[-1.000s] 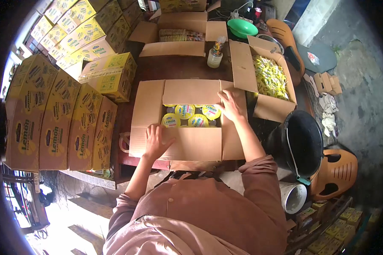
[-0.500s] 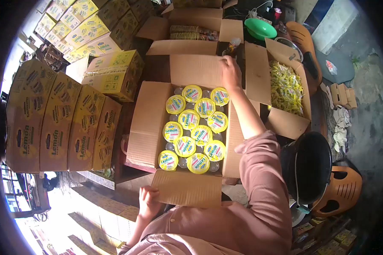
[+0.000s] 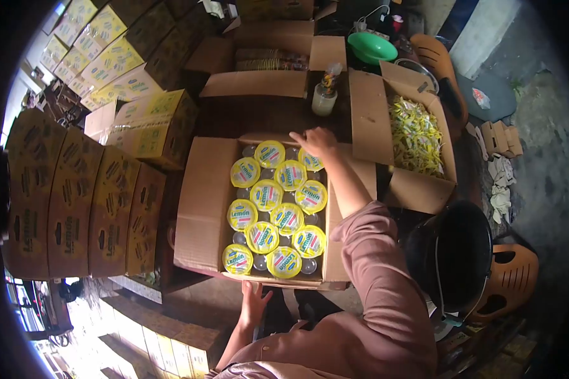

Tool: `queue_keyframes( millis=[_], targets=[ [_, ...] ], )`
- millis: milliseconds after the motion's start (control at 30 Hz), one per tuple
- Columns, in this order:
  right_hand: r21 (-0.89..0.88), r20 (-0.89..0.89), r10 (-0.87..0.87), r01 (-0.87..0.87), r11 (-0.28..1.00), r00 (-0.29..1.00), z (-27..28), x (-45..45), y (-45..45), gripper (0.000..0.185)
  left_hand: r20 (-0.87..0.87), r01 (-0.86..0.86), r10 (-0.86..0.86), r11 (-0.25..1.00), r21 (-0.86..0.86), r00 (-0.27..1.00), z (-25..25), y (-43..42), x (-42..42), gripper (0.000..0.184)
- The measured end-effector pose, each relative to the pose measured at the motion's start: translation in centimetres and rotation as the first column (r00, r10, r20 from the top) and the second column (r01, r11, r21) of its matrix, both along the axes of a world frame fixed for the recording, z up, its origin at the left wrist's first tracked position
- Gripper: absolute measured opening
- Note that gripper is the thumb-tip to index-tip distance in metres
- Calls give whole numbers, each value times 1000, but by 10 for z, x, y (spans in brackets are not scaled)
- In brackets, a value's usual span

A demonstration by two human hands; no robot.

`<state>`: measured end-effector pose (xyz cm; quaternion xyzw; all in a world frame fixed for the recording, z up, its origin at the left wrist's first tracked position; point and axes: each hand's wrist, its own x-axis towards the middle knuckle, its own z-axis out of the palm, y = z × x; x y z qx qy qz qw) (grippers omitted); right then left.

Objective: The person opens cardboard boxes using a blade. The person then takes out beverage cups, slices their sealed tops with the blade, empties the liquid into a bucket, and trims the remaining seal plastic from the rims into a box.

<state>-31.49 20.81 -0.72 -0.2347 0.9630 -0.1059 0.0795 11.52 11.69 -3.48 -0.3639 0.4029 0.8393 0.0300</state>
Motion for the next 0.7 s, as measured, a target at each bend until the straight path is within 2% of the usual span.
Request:
queue_keyframes(
  millis=[33,67,133,167,267,300,400,433,467,533,633,667,700],
  targets=[
    [22,43,-10,9,1000,999,0,0,0,76,2,-132,133,982,134,991,-6,-3,-9,77],
    [63,136,-21,13,998,991,2,-3,-1,77,-69,-154,180,948,280,981,-11,-18,-18,69],
    [115,260,-49,20,993,964,6,-4,-3,79,-164,-129,218,894,430,962,-10,-38,-37,68],
    [126,306,-61,23,992,950,7,-6,-3,78,-193,-105,210,889,446,959,-6,-39,-42,77],
    [128,321,-83,44,991,943,7,-8,-5,72,-143,-107,184,896,431,972,-6,-38,-50,87],
    [121,329,-70,32,992,942,7,-9,-5,70,-184,-55,145,905,423,972,-6,-39,-50,91],
    [107,228,-99,76,991,969,1,-4,-6,66,-23,-2,7,973,232,1000,-13,-38,-43,89],
    [58,127,-101,95,994,987,-1,1,-6,62,-24,39,-34,972,230,999,-30,-40,-36,86],
    [37,63,-108,105,994,992,8,9,-7,51,-65,49,-30,947,318,997,-51,-46,-26,74],
    [-80,-162,-81,69,994,983,-12,7,-5,40,103,14,-45,957,289,994,-26,-47,-25,65],
    [-205,-315,8,-76,976,949,-28,9,16,26,-1,403,-424,858,319,905,-24,-77,-8,62],
    [-231,-298,71,-145,962,952,-26,13,25,26,-36,513,-531,795,325,846,-24,-86,-2,62],
    [-259,-281,132,-208,943,951,-17,20,34,27,-99,535,-540,763,363,836,-19,-94,5,57]
  ],
)
